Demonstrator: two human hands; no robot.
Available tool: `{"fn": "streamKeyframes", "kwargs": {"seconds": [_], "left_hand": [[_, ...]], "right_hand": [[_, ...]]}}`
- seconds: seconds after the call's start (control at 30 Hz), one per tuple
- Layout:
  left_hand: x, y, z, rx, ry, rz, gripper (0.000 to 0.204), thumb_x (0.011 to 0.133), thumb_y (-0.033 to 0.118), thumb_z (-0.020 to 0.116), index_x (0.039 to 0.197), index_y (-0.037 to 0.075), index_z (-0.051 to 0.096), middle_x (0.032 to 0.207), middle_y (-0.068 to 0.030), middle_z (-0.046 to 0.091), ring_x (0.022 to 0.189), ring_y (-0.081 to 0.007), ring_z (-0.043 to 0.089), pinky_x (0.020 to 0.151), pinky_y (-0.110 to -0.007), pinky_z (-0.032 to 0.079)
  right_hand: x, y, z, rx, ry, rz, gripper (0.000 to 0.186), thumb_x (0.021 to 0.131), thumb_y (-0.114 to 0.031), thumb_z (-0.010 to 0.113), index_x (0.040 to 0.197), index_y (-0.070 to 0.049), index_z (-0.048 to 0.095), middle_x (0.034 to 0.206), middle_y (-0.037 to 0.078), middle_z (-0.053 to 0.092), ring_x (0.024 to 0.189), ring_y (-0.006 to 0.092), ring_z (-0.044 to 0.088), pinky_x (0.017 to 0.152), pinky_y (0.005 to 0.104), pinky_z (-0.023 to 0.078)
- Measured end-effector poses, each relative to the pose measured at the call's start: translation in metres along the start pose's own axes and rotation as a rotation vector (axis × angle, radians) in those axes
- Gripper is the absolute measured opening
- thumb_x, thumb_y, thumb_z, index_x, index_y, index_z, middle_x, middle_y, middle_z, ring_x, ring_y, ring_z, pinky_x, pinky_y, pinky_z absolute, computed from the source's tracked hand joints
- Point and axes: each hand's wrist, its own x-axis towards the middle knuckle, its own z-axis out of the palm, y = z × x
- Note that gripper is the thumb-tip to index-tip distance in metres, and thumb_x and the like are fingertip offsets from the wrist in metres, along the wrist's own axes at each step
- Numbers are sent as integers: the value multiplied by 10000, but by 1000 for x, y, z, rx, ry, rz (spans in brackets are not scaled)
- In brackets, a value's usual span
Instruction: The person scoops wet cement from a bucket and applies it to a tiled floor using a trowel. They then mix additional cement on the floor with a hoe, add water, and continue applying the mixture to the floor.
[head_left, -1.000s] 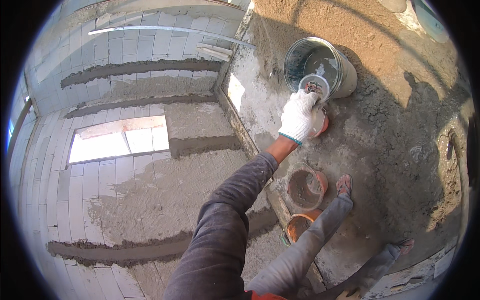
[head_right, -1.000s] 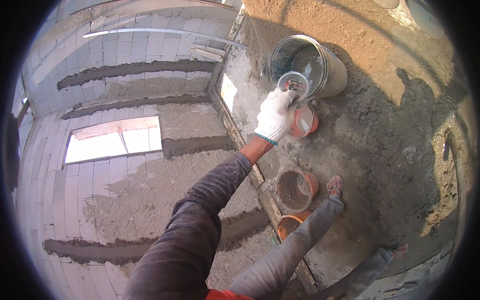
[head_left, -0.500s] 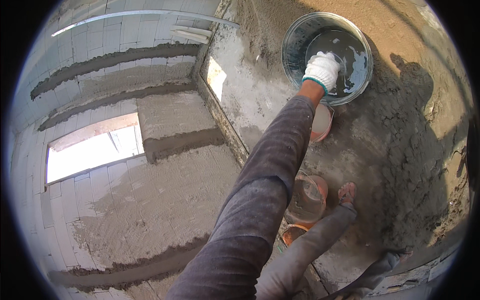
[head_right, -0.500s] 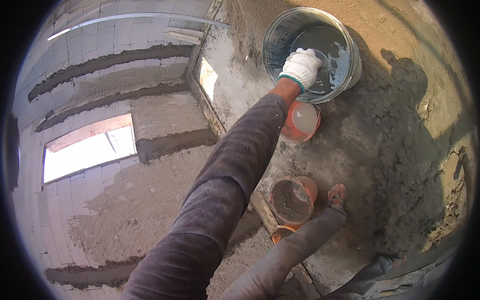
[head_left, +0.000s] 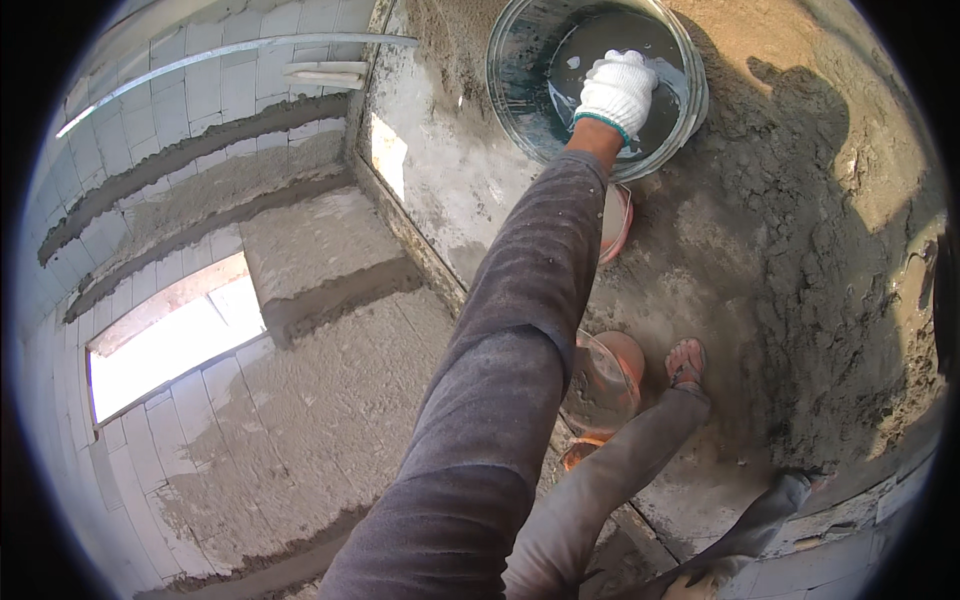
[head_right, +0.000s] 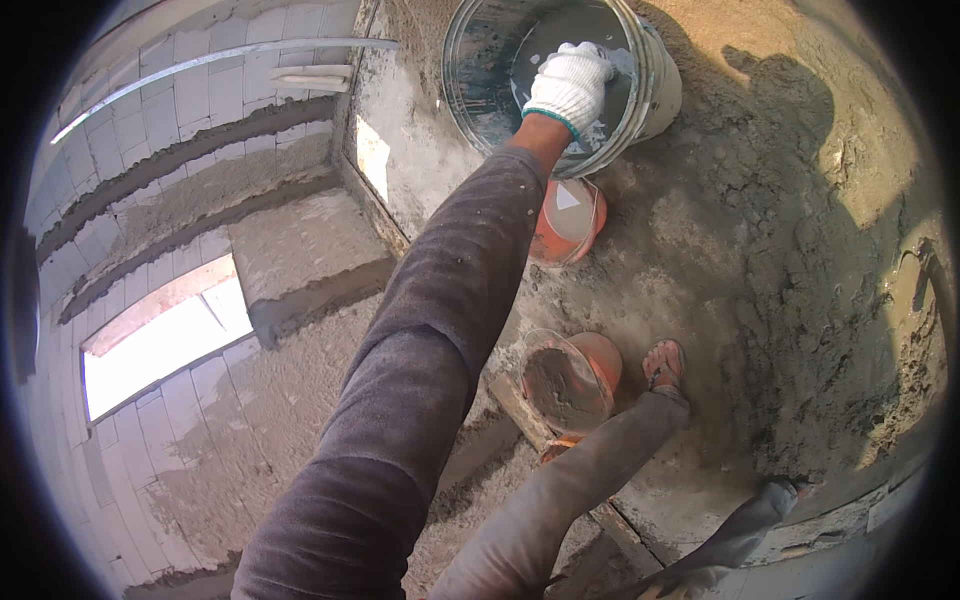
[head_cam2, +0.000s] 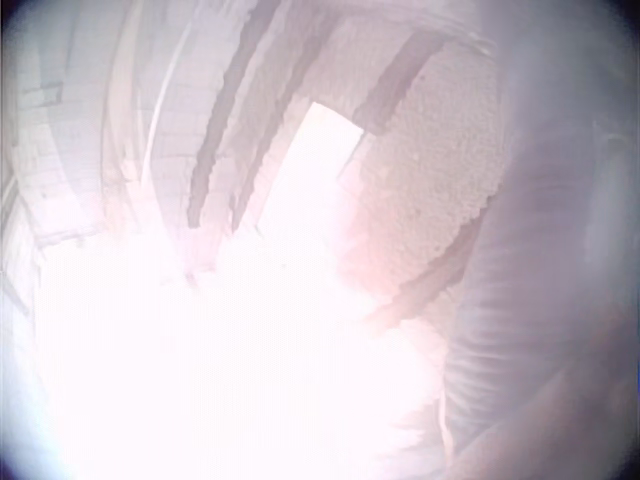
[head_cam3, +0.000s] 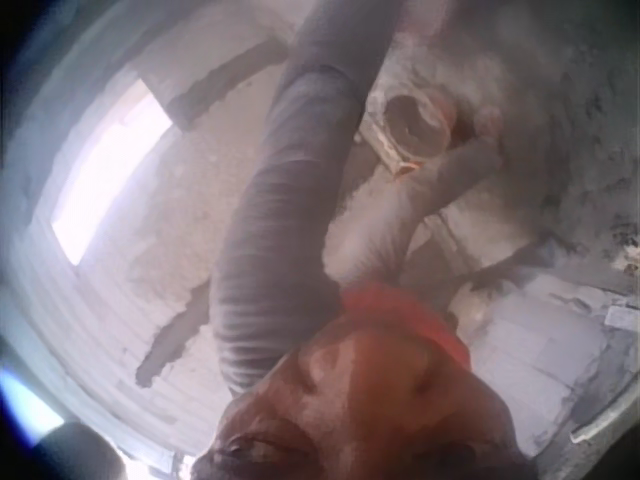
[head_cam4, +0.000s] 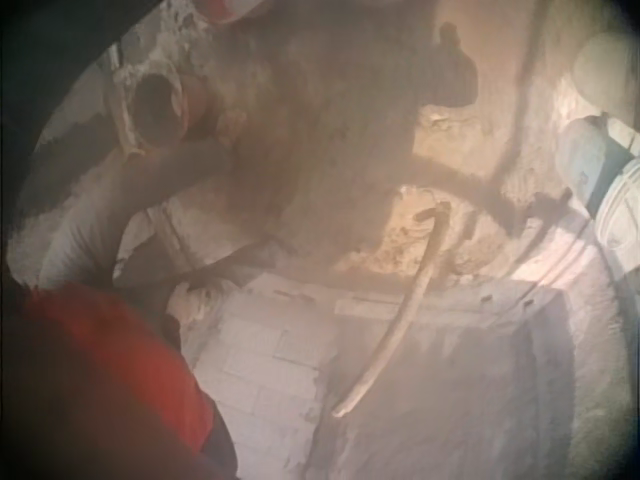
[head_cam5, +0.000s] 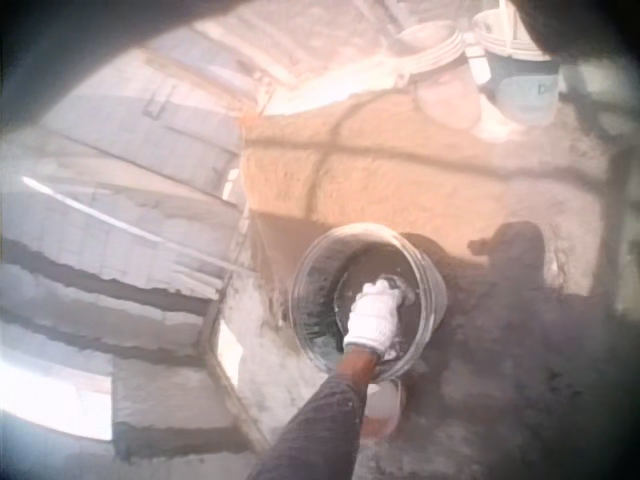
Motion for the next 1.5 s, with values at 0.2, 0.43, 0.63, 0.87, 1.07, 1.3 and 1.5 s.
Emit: {"fn": "streamKeyframes", "kwargs": {"seconds": [0.2, 0.43, 0.63, 0.87, 1.07, 1.3, 1.5], "left_hand": [[-92, -20, -71, -197, 176, -121, 197, 920, 184, 802, 1113, 160, 830, 1153, -141, 735, 1104, -371, 694, 922, -484, 594], [-180, 29, -193, -335, 356, 34, 197, 897, 185, 841, 1081, 127, 806, 1074, -125, 758, 1002, -355, 696, 874, -461, 573], [-217, 135, -238, -228, -126, 192, 190, 913, 214, 813, 1049, 84, 783, 1052, -148, 755, 969, -393, 694, 845, -503, 568], [-138, 353, -179, -341, -362, 481, 308, 984, 351, 690, 999, 61, 795, 989, -206, 752, 1015, -437, 716, 899, -533, 570], [-79, 453, -215, -560, -828, 225, 548, 1026, 503, 556, 1230, 59, 804, 1261, -185, 786, 1206, -365, 735, 1033, -443, 557], [-108, 313, -275, -1175, -721, -94, 506, 1044, 500, 729, 1227, 30, 775, 1048, -24, 738, 926, -100, 611, 861, -288, 501], [-118, 75, -284, -797, -15, -344, 482, 1066, 464, 669, 1087, -5, 780, 885, -135, 749, 793, -180, 637, 781, -364, 528]], "right_hand": [[-24, 22, 16, 46, 38, 35, 521, 968, -406, 691, 1314, -22, 758, 1299, 242, 753, 1121, 463, 726, 963, 611, 579], [-34, 49, -6, 352, -98, 304, 573, 975, -354, 696, 1416, 10, 660, 1342, 280, 682, 1255, 465, 624, 1090, 547, 485], [-35, 116, 16, 518, -123, 362, 582, 928, -388, 742, 1385, -32, 686, 1296, 238, 692, 1298, 438, 580, 1143, 545, 412], [-61, 162, 24, 726, -35, 457, 587, 912, -385, 771, 1410, -87, 676, 1342, 228, 685, 1340, 429, 556, 1162, 539, 397], [-67, 169, 41, 712, 20, 453, 611, 915, -335, 770, 1448, -63, 646, 1381, 256, 658, 1356, 439, 553, 1169, 552, 408], [-66, 162, 17, 691, -15, 397, 599, 935, -281, 747, 1463, -26, 622, 1385, 263, 651, 1294, 456, 602, 1134, 519, 463], [-44, 239, 36, 1336, 581, 704, 600, 1066, -383, 656, 1550, -39, 572, 1389, 230, 671, 1247, 394, 648, 1068, 480, 529]]}}
